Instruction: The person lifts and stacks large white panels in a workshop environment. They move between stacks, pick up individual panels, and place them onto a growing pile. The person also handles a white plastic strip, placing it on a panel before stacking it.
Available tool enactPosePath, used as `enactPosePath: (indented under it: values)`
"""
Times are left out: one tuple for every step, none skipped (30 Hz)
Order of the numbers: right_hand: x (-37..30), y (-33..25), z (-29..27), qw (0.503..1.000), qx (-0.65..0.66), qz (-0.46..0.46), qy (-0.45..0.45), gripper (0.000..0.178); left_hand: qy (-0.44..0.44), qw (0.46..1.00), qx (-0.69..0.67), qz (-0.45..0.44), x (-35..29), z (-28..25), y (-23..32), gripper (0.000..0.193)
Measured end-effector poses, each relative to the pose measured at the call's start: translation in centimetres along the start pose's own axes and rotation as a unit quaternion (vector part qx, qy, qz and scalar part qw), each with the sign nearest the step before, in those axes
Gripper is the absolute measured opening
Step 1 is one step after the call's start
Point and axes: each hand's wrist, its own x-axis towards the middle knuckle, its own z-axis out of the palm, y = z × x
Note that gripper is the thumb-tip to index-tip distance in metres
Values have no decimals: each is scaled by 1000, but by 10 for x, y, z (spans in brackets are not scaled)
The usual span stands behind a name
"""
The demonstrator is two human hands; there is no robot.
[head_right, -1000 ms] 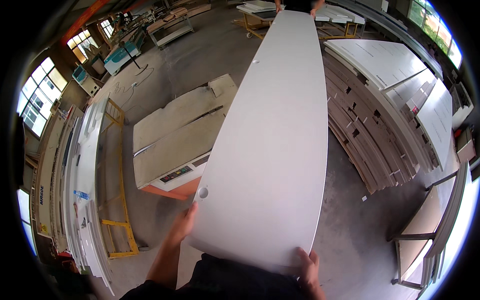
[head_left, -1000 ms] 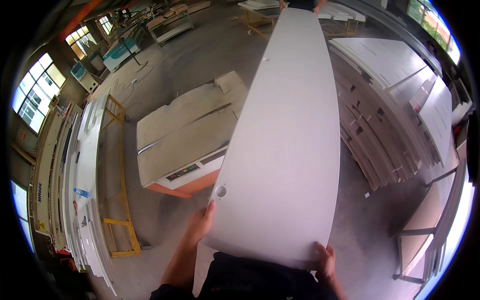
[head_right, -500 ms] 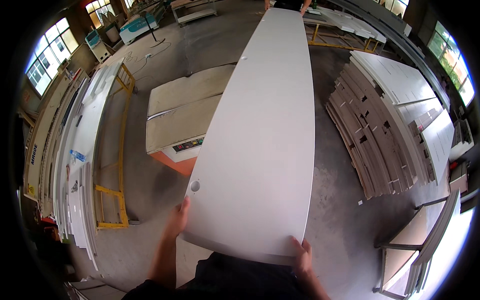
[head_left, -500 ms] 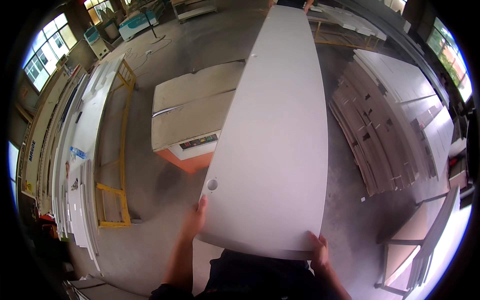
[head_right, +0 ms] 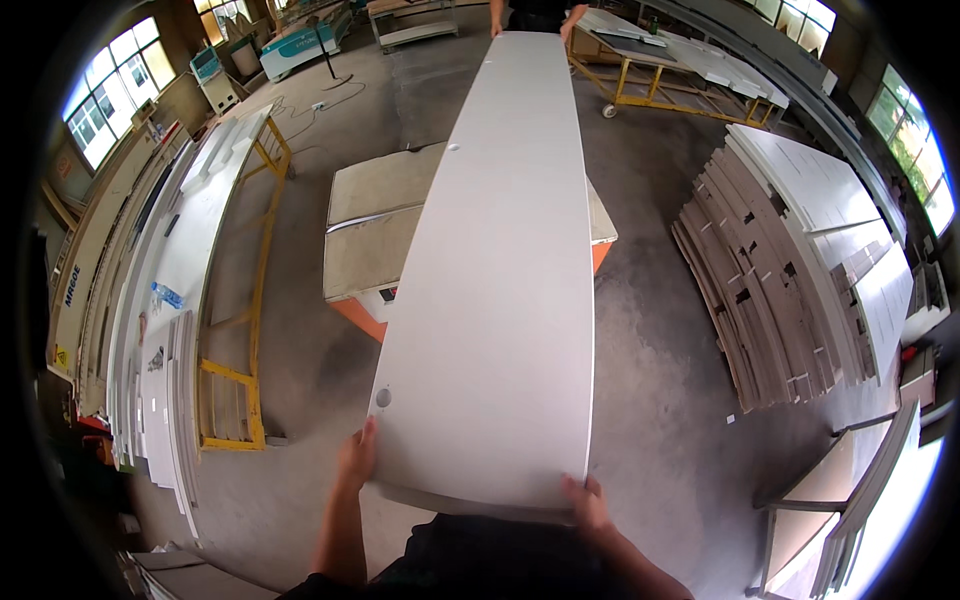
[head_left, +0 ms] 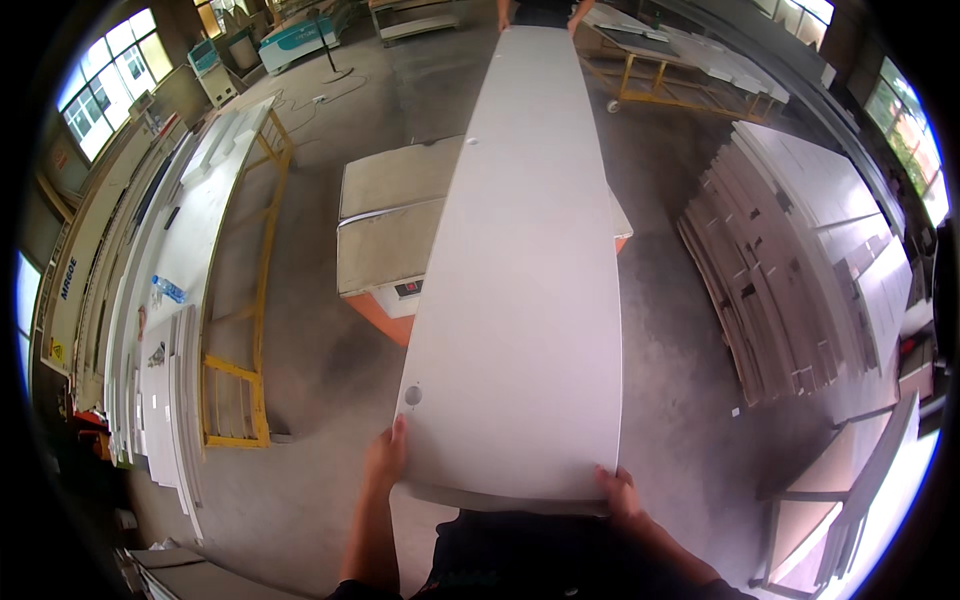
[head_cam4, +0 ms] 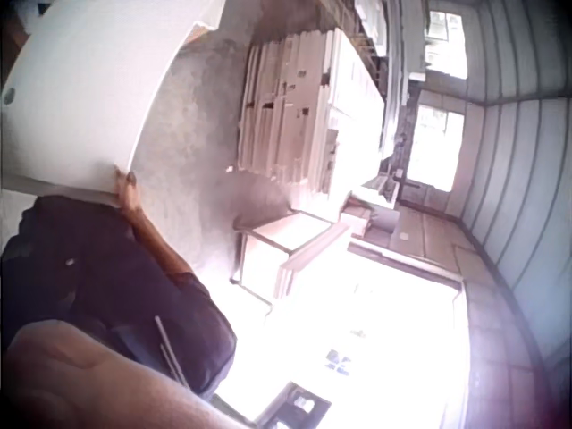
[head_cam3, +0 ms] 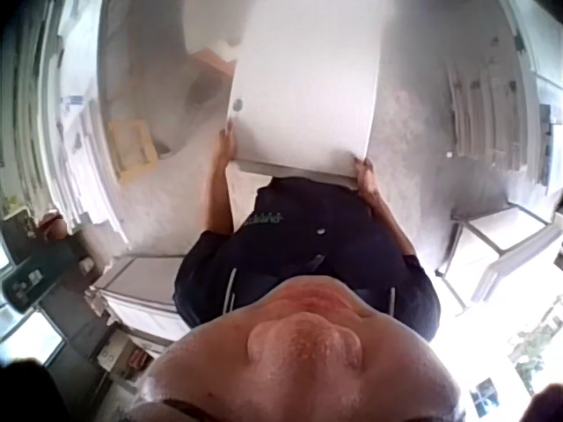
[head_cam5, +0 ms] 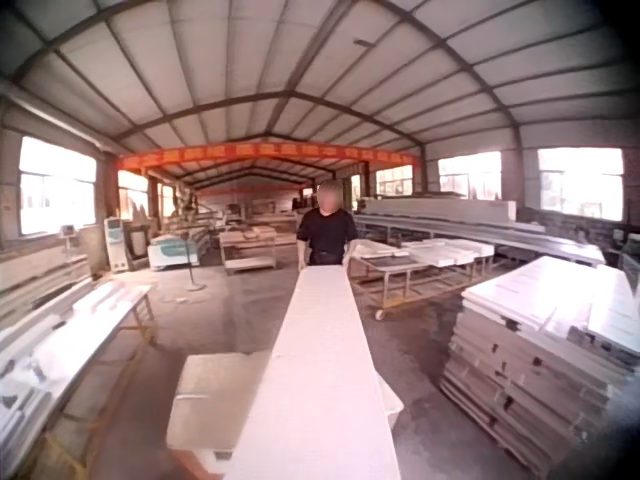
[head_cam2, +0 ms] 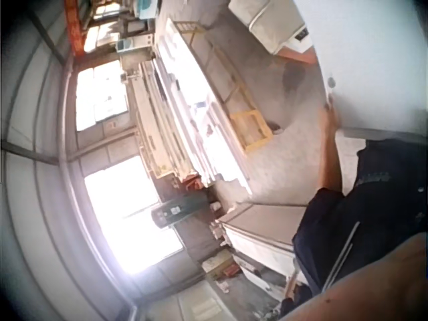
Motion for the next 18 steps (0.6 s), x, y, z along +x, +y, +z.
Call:
enactPosePath:
  values:
    - [0,-1,2,1000,-21,-4,5,44,-3,1000,0,1,2,0,-3,78]
    - [2,-3,5,1000,-16,4,16,44,-1,1000,-4,-1,5,1,-5,78]
    - [5,-4,7,1000,-17,0,27,44,1,1000,-8,-3,8,2,-7,79]
    - [10,-6,9,999,-20,-6,33,44,2,1000,-7,-7,11,3,-10,79]
    - [15,-7,10,999,-22,-3,45,44,3,1000,-5,-12,13,5,-11,79]
    - [22,-9,11,998,-28,0,54,44,5,1000,-3,-19,14,6,-14,79]
    - [30,-12,12,997,-35,2,62,45,8,999,-27,-15,17,8,-14,79]
    - [38,-14,12,995,-57,14,81,45,11,999,-51,-13,21,11,-14,79]
    - [48,-18,10,997,-36,10,71,45,9,996,-83,-20,24,14,-12,79]
    - [60,-24,11,997,-37,-2,69,45,15,996,-83,-11,30,16,-10,79]
    - [75,-31,13,996,-50,-10,73,44,17,996,-91,-11,36,20,-6,80]
    - [90,-39,14,993,-78,-6,88,44,22,994,-107,-16,44,23,-1,80]
    - [104,-47,16,991,-78,-24,103,42,23,995,-99,-18,53,26,6,81]
    - [122,-57,17,994,-70,-14,83,42,24,995,-96,-28,66,30,13,81]
    - [140,-67,20,996,-65,-9,63,41,30,994,-100,-39,76,32,19,82]
    - [155,-74,22,997,-60,12,54,40,38,995,-84,-48,86,34,24,82]
    - [171,-82,22,995,-81,18,46,40,47,994,-75,-58,100,39,30,82]
    - [188,-89,22,997,-74,3,27,41,57,994,-66,-71,112,46,36,82]
